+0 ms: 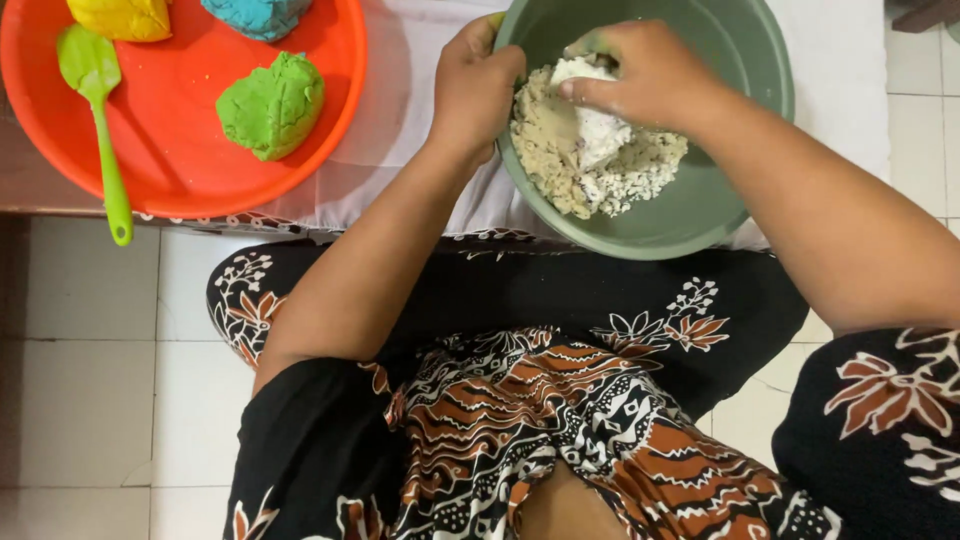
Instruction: Kneading dough in a bowl and mixing in purple food coloring by hand.
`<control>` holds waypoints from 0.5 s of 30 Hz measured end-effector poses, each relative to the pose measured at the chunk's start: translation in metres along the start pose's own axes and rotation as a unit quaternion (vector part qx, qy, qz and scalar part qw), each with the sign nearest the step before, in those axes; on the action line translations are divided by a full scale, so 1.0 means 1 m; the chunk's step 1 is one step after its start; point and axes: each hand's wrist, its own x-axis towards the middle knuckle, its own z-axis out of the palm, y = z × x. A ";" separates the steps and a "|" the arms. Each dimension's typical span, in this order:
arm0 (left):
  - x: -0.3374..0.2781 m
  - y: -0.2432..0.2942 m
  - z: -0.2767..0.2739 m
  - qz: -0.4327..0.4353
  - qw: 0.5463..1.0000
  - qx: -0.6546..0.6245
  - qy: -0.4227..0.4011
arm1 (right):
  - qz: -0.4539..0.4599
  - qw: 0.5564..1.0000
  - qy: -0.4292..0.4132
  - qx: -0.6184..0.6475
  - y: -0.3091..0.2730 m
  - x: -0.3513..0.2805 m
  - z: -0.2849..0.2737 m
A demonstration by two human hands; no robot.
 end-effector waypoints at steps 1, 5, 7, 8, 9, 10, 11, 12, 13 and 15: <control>-0.009 -0.006 -0.006 0.002 1.000 -0.001 0.003 | -0.003 1.000 -0.002 -0.001 -0.003 0.005 0.010; -0.052 -0.022 -0.009 -0.051 0.993 0.050 0.093 | 0.011 0.993 -0.119 -0.002 -0.005 0.014 0.035; -0.079 -0.029 0.003 -0.065 0.988 0.061 0.127 | -0.001 0.990 -0.143 0.000 -0.003 0.010 0.036; -0.091 -0.032 0.011 -0.072 0.988 0.043 0.127 | 0.023 0.985 -0.173 -0.008 -0.003 0.007 0.032; -0.104 -0.036 0.020 -0.080 0.988 0.025 0.127 | 0.048 0.978 -0.204 -0.016 -0.002 0.003 0.029; -0.106 -0.042 0.024 -0.081 0.988 0.022 0.130 | 0.047 0.977 -0.208 -0.019 -0.001 -0.002 0.025; -0.109 -0.045 0.027 -0.079 0.989 0.014 0.123 | 0.084 0.969 -0.231 -0.016 -0.002 -0.005 0.021; -0.111 -0.049 0.031 -0.077 0.990 0.007 0.116 | 0.122 0.959 -0.255 -0.014 -0.002 -0.009 0.016; -0.107 -0.040 0.030 -0.077 0.990 0.006 0.119 | 0.119 0.959 -0.256 -0.015 -0.006 -0.009 0.010; -0.099 -0.022 0.029 -0.105 0.990 -0.008 0.089 | 0.146 0.957 -0.250 -0.030 -0.012 -0.011 -0.003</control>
